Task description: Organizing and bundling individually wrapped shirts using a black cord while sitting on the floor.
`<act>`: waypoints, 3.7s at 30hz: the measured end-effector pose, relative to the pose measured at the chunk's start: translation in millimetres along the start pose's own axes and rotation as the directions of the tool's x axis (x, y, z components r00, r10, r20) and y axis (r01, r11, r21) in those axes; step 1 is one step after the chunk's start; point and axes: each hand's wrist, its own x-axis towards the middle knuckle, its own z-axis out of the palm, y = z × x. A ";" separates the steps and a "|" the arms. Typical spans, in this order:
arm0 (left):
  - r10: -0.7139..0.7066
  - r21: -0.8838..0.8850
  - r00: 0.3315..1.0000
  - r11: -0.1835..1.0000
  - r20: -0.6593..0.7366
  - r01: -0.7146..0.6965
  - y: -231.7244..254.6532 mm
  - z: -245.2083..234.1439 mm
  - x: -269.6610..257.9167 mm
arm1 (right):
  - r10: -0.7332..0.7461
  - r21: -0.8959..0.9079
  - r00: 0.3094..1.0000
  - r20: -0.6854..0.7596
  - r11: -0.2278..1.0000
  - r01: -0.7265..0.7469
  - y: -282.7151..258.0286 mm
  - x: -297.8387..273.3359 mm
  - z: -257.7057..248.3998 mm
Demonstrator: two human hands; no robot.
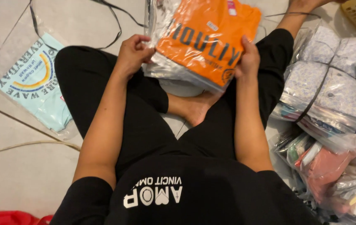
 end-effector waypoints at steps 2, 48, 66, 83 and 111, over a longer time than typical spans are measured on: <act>-0.013 -0.028 0.999 1.000 -0.030 0.012 11.4 3.2 -3.2 | -0.057 0.028 0.998 -0.004 0.998 0.057 -0.7 11.5 -18.5; -0.168 -0.036 0.943 0.982 0.287 0.186 54.7 35.5 23.1 | -0.058 -0.750 0.765 0.642 0.163 0.641 34.9 -62.9 144.9; 0.062 -0.021 0.998 0.998 -0.029 -0.063 32.5 31.3 41.5 | 0.157 -0.787 0.813 0.561 -0.204 0.582 25.3 -35.2 62.9; 0.301 0.746 0.939 0.584 0.168 -0.321 25.7 51.1 15.2 | -0.016 -0.760 0.774 0.633 -0.203 0.618 30.7 -31.8 64.6; -0.034 0.784 0.827 0.298 -0.561 0.544 -134.8 -195.5 -157.3 | 0.020 -0.788 0.795 0.606 -0.122 0.604 40.4 -22.4 48.8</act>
